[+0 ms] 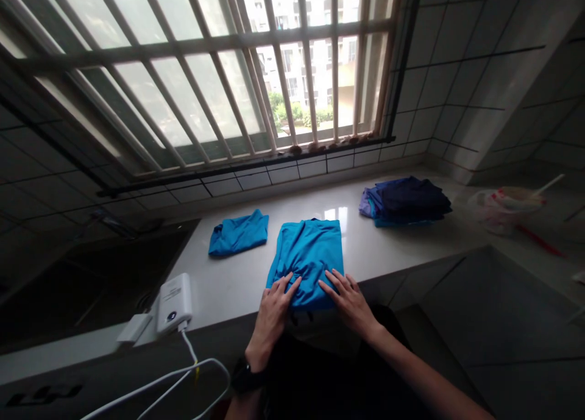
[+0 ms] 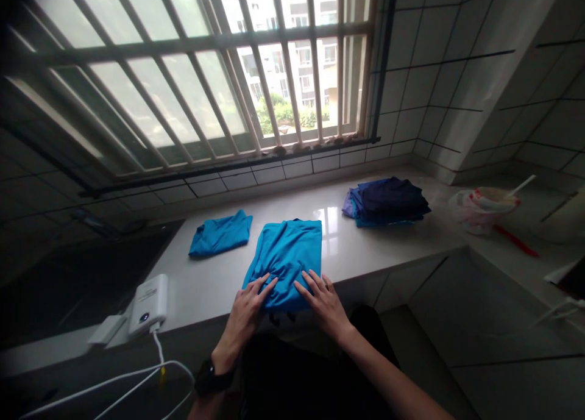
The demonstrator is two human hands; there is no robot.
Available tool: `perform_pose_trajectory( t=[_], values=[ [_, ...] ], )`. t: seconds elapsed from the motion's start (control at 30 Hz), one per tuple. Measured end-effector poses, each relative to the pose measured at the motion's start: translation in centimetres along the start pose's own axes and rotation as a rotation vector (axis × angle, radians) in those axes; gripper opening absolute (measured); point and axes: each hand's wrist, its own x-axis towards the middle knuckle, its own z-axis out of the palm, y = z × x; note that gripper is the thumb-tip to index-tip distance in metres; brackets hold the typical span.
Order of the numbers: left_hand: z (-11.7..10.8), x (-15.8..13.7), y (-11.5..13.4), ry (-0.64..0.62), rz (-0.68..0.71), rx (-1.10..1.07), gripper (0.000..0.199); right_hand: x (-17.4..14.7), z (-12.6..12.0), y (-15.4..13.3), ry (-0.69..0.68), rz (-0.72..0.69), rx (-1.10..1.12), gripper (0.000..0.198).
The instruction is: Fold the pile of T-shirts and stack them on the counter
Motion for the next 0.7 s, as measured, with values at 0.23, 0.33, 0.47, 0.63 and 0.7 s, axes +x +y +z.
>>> perform_pose_trajectory(
  t=[0.23,0.33,0.47,0.63,0.7],
  values=[
    [-4.4,0.0,-1.7,-0.017,-0.030,-0.196,0.060,1.2,-0.5,1.0,0.232,-0.035,0.150,0.037],
    [-7.1,2.1,-1.8,0.193,-0.085,-0.265,0.056,3.8,-3.1,2.5,0.254,0.077,0.329,0.034],
    [-8.1,8.3,-1.3,0.374,-0.264,-0.207,0.045,9.9,-4.2,5.3,0.351,0.391,0.391,0.036],
    [-3.4,12.5,-0.6,0.032,-0.380,-0.172,0.036,12.8,-0.8,6.8,0.095,0.501,0.212,0.042],
    [-1.4,12.2,-0.7,0.001,-0.449,-0.207,0.035,12.2,0.5,6.7,0.043,0.502,0.177,0.043]
  ],
)
